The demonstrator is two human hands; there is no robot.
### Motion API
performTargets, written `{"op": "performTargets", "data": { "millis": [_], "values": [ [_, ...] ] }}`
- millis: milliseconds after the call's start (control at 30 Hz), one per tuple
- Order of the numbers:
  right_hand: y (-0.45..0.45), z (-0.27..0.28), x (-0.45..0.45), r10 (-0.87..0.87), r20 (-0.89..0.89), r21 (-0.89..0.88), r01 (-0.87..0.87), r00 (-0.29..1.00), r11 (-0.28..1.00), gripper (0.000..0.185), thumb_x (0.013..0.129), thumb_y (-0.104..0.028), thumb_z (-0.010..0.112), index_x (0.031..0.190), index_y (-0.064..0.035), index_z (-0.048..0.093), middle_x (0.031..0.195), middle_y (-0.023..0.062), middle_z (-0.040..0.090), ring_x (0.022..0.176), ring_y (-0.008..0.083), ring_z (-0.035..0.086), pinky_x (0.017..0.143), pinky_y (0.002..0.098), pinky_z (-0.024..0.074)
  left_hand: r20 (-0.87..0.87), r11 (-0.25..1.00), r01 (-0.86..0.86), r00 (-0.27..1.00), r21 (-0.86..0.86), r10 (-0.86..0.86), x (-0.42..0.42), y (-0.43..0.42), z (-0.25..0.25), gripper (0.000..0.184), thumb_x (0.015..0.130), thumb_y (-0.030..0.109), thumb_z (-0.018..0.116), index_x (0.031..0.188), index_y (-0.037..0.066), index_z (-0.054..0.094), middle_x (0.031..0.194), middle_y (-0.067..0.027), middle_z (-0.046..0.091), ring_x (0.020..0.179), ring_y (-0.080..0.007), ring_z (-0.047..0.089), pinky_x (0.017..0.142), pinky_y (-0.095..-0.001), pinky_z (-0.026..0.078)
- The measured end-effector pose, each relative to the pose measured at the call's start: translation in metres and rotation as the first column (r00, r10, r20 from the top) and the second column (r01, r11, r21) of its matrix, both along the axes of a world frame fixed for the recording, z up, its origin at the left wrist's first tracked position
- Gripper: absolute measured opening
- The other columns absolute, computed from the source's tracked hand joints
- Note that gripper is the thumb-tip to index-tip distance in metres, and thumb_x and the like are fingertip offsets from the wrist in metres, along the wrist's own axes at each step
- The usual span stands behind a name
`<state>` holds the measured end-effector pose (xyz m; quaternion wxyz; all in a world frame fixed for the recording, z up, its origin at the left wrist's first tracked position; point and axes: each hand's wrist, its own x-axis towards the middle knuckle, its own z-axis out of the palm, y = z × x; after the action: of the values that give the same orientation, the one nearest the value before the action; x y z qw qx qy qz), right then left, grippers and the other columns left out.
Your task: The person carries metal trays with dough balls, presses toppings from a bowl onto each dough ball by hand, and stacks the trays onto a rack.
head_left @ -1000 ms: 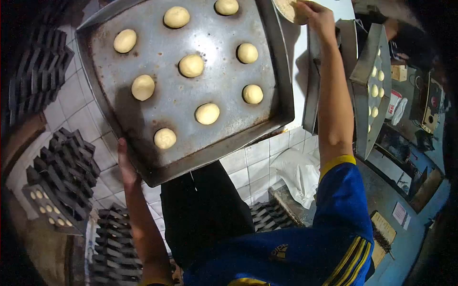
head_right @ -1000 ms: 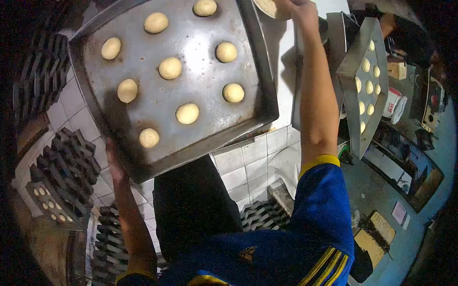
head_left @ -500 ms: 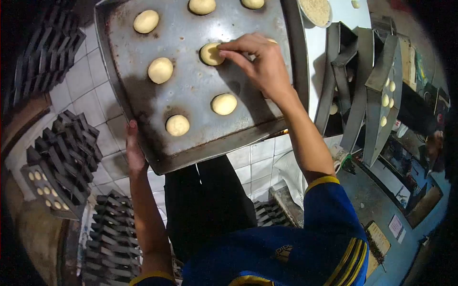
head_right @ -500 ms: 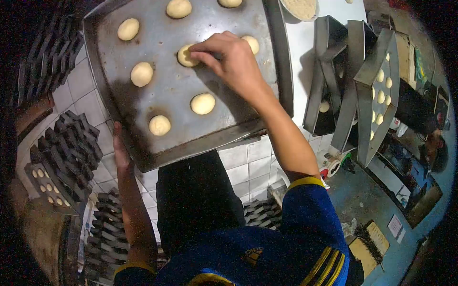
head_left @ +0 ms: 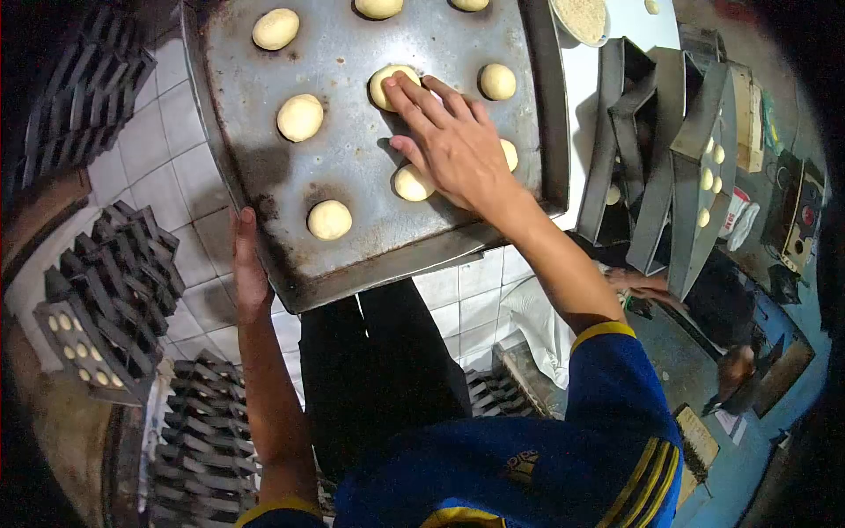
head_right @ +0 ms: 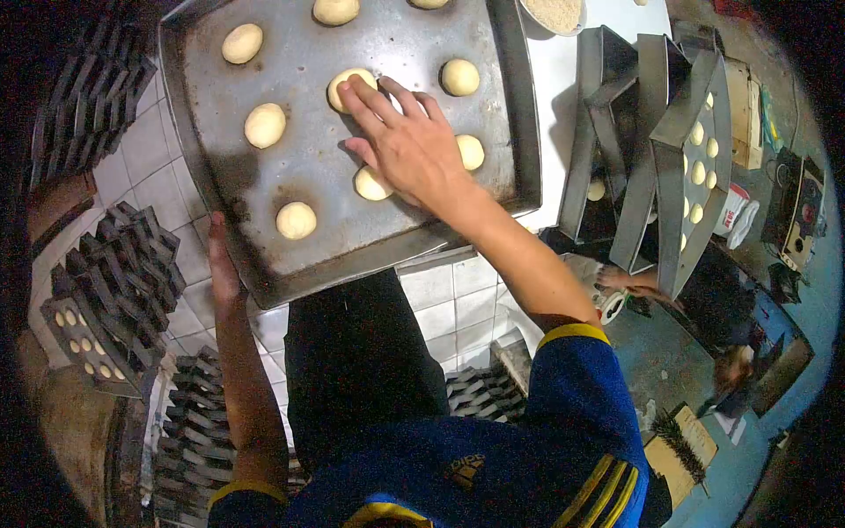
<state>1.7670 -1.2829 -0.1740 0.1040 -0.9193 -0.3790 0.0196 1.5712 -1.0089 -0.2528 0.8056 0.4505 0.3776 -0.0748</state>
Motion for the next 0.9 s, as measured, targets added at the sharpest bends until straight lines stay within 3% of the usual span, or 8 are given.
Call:
{"op": "performTargets", "data": {
  "millis": [67,367,433,500,533,567,733,900],
  "values": [
    [-0.006,0.003,0.006,-0.062,-0.303,0.133,0.106,0.951,0.985,0.065,0.106,-0.041,0.064,0.158,-0.0063,0.051,0.158,0.0145,0.057,0.145,0.0378,0.052,0.117,0.0493,0.0437,-0.009,1.0,0.001,1.0,-0.005,-0.001,0.0,0.0,0.003,0.077,0.107,0.058,0.061,0.161,0.008,0.04,0.149,-0.0134,0.057,0.135,-0.029,0.059,0.116,-0.0457,0.047],
    [-0.002,-0.017,0.027,0.078,-0.019,0.111,-0.075,0.997,0.991,0.068,0.105,-0.043,0.066,0.159,-0.0049,0.051,0.16,0.0158,0.055,0.151,0.0377,0.048,0.127,0.0493,0.0357,-0.048,0.999,0.043,0.998,-0.018,-0.044,-0.002,0.005,-0.002,0.078,0.105,0.06,0.062,0.16,0.009,0.041,0.149,-0.0125,0.057,0.134,-0.029,0.059,0.114,-0.0455,0.048],
    [-0.02,-0.005,0.06,0.001,-0.286,0.367,0.109,0.958,0.924,0.055,0.105,-0.035,0.068,0.15,-0.0051,0.062,0.151,0.0166,0.064,0.142,0.0383,0.057,0.12,0.0481,0.043,-0.051,0.996,-0.028,0.998,0.085,0.032,0.005,-0.006,0.002,0.072,0.105,0.065,0.059,0.149,0.009,0.052,0.13,-0.0071,0.061,0.113,-0.0219,0.062,0.092,-0.0386,0.051],
    [-0.062,0.007,0.114,-0.171,0.019,0.363,0.152,0.985,0.919,0.056,0.104,-0.03,0.073,0.151,-0.0031,0.062,0.144,0.0122,0.07,0.13,0.0263,0.067,0.108,0.0346,0.0505,-0.048,0.978,-0.102,0.992,0.181,0.113,0.003,-0.008,-0.001,0.071,0.105,0.07,0.055,0.138,0.008,0.062,0.111,-0.0017,0.065,0.092,-0.0148,0.065,0.07,-0.0318,0.055],
    [-0.058,0.015,0.143,-0.288,0.093,0.658,0.158,0.953,0.736,0.023,0.106,-0.013,0.067,0.116,0.0054,0.077,0.102,0.0198,0.078,0.091,0.0299,0.075,0.082,0.0424,0.0601,-0.08,0.99,-0.049,0.995,0.133,0.06,-0.005,0.001,-0.009,0.07,0.105,0.07,0.055,0.137,0.008,0.062,0.11,-0.0021,0.066,0.093,-0.0153,0.066,0.072,-0.0325,0.056],
    [-0.072,0.048,0.151,-0.384,0.349,0.404,0.232,0.855,0.885,0.023,0.104,-0.012,0.067,0.121,0.0007,0.077,0.114,0.0249,0.076,0.103,0.0398,0.073,0.09,0.047,0.058,-0.095,0.994,-0.022,0.995,0.108,0.033,-0.007,0.002,-0.01,0.07,0.105,0.07,0.055,0.136,0.008,0.062,0.109,-0.0023,0.066,0.094,-0.0155,0.066,0.072,-0.0328,0.056],
    [-0.156,0.018,0.24,-0.587,0.163,0.109,0.577,0.793,0.81,0.021,0.094,-0.02,0.075,0.104,-0.0025,0.082,0.097,0.0273,0.077,0.093,0.0419,0.078,0.084,0.0472,0.0598,-0.055,0.995,0.03,0.998,0.1,-0.024,-0.003,0.002,-0.006,0.071,0.107,0.068,0.053,0.139,0.006,0.061,0.115,-0.0073,0.069,0.094,-0.0217,0.068,0.072,-0.0369,0.059],
    [-0.151,0.021,0.239,-0.591,0.197,0.132,0.576,0.782,0.807,0.024,0.091,-0.026,0.077,0.097,-0.0028,0.082,0.089,0.0243,0.078,0.086,0.0398,0.079,0.078,0.0454,0.0605,-0.031,0.997,0.023,0.999,0.071,-0.021,-0.004,0.004,-0.002,0.071,0.108,0.067,0.053,0.143,0.006,0.059,0.119,-0.0078,0.068,0.095,-0.0222,0.068,0.075,-0.0377,0.06]
  ]
}}
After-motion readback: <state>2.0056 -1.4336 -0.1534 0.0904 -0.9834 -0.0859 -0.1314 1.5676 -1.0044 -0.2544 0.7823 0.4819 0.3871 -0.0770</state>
